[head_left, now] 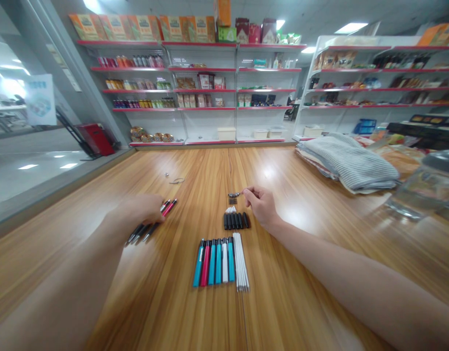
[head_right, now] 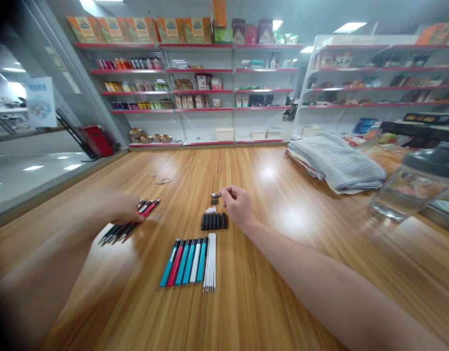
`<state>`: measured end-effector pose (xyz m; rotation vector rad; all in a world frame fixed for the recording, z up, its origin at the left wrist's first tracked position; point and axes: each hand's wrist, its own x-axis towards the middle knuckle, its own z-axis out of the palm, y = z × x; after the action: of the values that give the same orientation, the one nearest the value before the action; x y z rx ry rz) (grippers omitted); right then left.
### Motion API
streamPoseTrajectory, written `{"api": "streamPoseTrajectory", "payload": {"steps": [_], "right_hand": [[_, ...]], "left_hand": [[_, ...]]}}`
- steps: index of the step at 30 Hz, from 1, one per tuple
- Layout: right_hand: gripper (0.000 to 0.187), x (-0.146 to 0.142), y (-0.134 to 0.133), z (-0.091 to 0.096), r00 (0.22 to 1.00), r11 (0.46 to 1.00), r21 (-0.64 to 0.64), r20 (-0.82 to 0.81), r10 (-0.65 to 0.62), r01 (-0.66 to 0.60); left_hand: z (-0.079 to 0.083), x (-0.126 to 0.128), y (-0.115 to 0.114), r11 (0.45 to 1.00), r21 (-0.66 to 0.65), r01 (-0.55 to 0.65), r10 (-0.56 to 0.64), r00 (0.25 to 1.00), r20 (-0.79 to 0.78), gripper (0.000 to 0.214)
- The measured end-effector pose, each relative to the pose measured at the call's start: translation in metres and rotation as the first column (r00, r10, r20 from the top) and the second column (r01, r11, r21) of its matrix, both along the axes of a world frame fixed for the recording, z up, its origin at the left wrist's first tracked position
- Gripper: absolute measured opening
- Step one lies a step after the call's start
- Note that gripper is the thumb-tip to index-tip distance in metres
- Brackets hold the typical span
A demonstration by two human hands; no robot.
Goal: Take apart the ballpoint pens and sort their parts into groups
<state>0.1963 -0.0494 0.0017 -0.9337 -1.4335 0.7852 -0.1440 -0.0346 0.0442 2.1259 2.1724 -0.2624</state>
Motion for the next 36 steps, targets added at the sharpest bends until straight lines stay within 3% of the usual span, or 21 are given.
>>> {"api": "streamPoseTrajectory", "payload": {"steps": [3,9,11,12,13,16,17,19,22,25,28,30,32,34,36], "right_hand": [[0.021,0.000,0.002,-0.003,1.000,1.000,-0.002,-0.003,0.003,-0.003],[0.022,0.001,0.002,-0.004,1.000,1.000,0.011,0.017,0.008,-0.008],[0.022,0.001,-0.001,-0.001,0.999,0.999,0.040,0.041,-0.009,0.008],[0.021,0.000,-0.002,0.000,0.998,0.998,0.062,0.057,-0.019,0.015],[0.021,0.000,-0.004,0.002,0.997,0.996,0.084,0.074,-0.023,0.017],[0.041,-0.002,-0.010,0.006,0.992,0.992,0.120,0.120,0.027,-0.041],[0.046,-0.003,-0.012,0.006,0.989,0.990,0.118,0.133,0.056,-0.072],[0.043,-0.004,-0.014,0.006,0.980,0.987,0.100,0.165,0.112,-0.129],[0.028,-0.005,-0.017,0.005,0.966,0.981,0.058,0.195,0.169,-0.183],[0.026,-0.004,-0.015,0.003,0.975,0.984,0.038,0.142,0.169,-0.176],[0.024,-0.003,-0.011,0.003,0.989,0.989,0.061,0.070,0.132,-0.137],[0.022,-0.003,-0.009,0.003,0.991,0.989,0.078,0.051,0.126,-0.129],[0.019,-0.003,-0.008,0.003,0.989,0.986,0.092,0.068,0.131,-0.137],[0.019,-0.005,-0.007,0.002,0.986,0.985,0.101,0.101,0.131,-0.141],[0.022,-0.006,-0.007,0.001,0.987,0.986,0.112,0.119,0.108,-0.121]], "left_hand": [[-0.006,-0.001,0.003,0.997,-0.081,-0.009,0.003,0.997,-0.076,0.026],[0.014,0.032,-0.011,0.986,-0.101,0.129,-0.137,0.988,-0.074,0.023],[0.015,0.053,-0.017,0.984,-0.031,0.176,-0.177,0.983,-0.049,0.028],[0.013,0.065,-0.020,0.976,0.088,0.198,-0.193,0.980,-0.054,0.031],[0.009,0.078,-0.023,0.936,0.247,0.252,-0.246,0.968,-0.056,0.031],[-0.012,0.113,-0.030,0.691,0.626,0.362,-0.431,0.901,-0.045,0.029],[-0.019,0.122,-0.032,0.621,0.674,0.401,-0.504,0.863,-0.049,0.028],[-0.029,0.133,-0.037,0.531,0.691,0.490,-0.648,0.760,-0.041,0.024],[-0.033,0.137,-0.043,0.486,0.712,0.508,-0.741,0.671,0.027,0.021],[-0.031,0.130,-0.043,0.535,0.745,0.398,-0.756,0.620,0.212,0.019],[-0.033,0.122,-0.039,0.695,0.708,0.127,-0.664,0.491,0.564,0.019],[-0.038,0.119,-0.035,0.838,0.545,-0.038,-0.512,0.289,0.809,0.023],[-0.043,0.119,-0.032,0.930,0.351,-0.109,-0.351,0.017,0.936,0.026],[-0.045,0.123,-0.030,0.963,0.246,-0.111,-0.265,-0.218,0.939,0.027],[-0.043,0.130,-0.030,0.949,0.265,-0.172,-0.310,-0.335,0.890,0.027]]}}
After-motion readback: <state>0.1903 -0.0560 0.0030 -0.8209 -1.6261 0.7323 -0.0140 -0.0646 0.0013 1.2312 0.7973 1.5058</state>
